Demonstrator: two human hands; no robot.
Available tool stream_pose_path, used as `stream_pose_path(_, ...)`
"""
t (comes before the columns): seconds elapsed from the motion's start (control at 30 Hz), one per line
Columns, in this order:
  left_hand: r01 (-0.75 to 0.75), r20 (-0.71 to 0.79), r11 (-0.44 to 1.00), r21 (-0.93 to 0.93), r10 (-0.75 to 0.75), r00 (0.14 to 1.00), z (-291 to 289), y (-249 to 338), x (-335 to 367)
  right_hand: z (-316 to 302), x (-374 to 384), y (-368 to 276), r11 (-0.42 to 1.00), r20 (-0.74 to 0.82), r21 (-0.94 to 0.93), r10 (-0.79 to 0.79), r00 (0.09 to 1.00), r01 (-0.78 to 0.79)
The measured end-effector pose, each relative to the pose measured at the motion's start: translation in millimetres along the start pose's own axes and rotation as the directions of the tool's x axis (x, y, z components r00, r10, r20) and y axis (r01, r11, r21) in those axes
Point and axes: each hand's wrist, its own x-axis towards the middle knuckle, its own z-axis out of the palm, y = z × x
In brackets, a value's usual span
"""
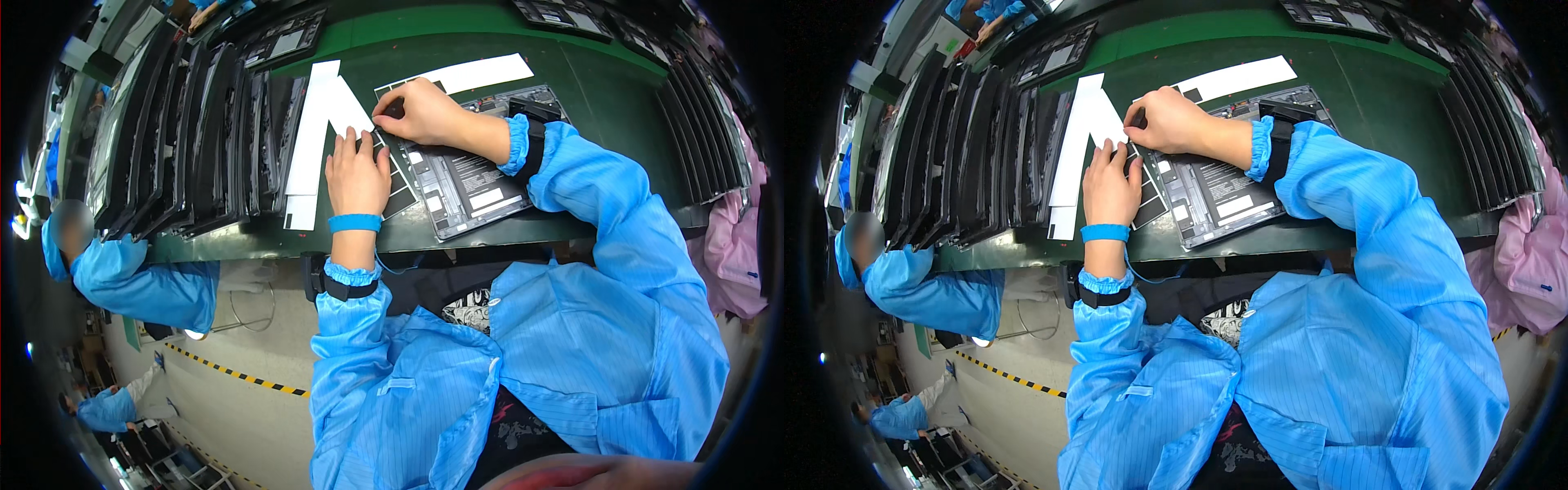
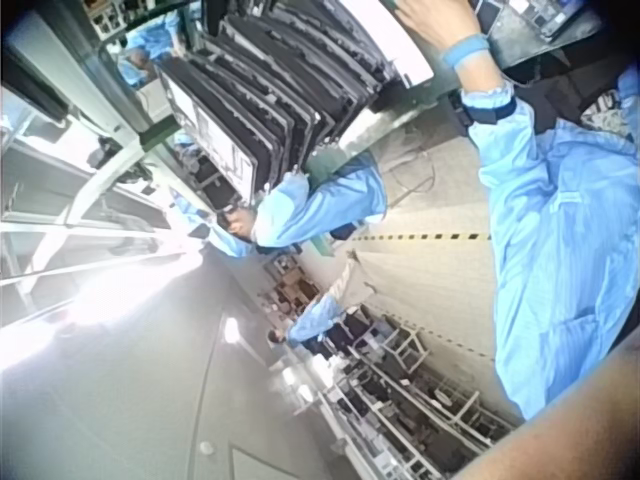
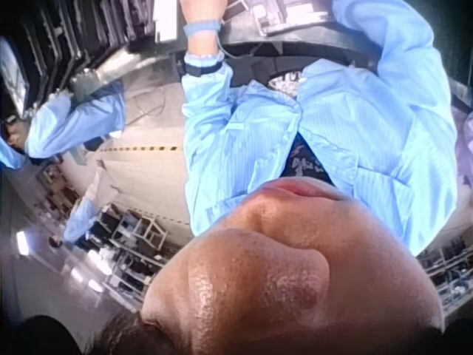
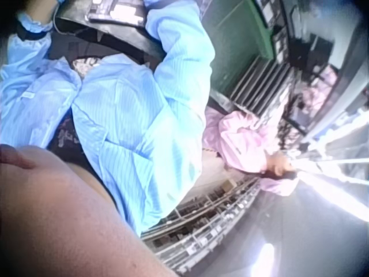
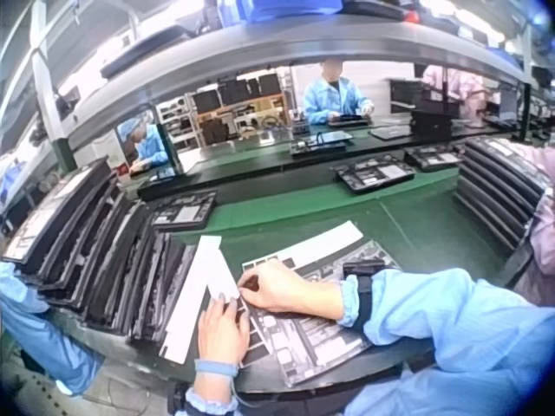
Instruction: Assembling and inspecting internal laptop components on a production line.
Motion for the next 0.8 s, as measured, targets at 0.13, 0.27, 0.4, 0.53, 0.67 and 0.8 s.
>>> stream_pose_path(0.13, 0.029, 0.033, 0.999, -0.027, -0.028, 0.999, -5, 2, -1, -2, -5, -9, 0.998, 0.003, 0.022, -0.057, 0.998, 0.057)
stream_pose_path(0.27, 0.058, 0.055, 0.996, -0.065, -0.054, 0.997, -7, 0, -4, -6, -4, -12, 0.997, 0.028, 0.08, 0.003, 1.0, -0.005)
stream_pose_path(0.4, 0.061, 0.047, 0.996, -0.072, -0.058, 0.997, -5, 0, -6, -10, -5, -12, 0.984, 0.018, 0.174, 0.037, 0.999, -0.04)
stream_pose_path(0.53, 0.013, 0.009, 0.993, -0.121, -0.012, 1.0, 1, -1, -3, -42, -9, -18, 0.767, 0.063, 0.624, 0.144, 0.988, -0.152)
stream_pose_path(0.67, -0.026, -0.06, 0.999, -0.03, 0.024, 0.998, -8, -7, -5, -106, -38, -16, 0.718, -0.024, 0.669, 0.28, 0.96, -0.193)
stream_pose_path(0.8, -0.13, 0.04, 0.92, -0.369, 0.156, 0.987, -47, 44, 14, -165, -95, 27, 0.807, -0.173, 0.534, 0.397, 0.901, -0.253)
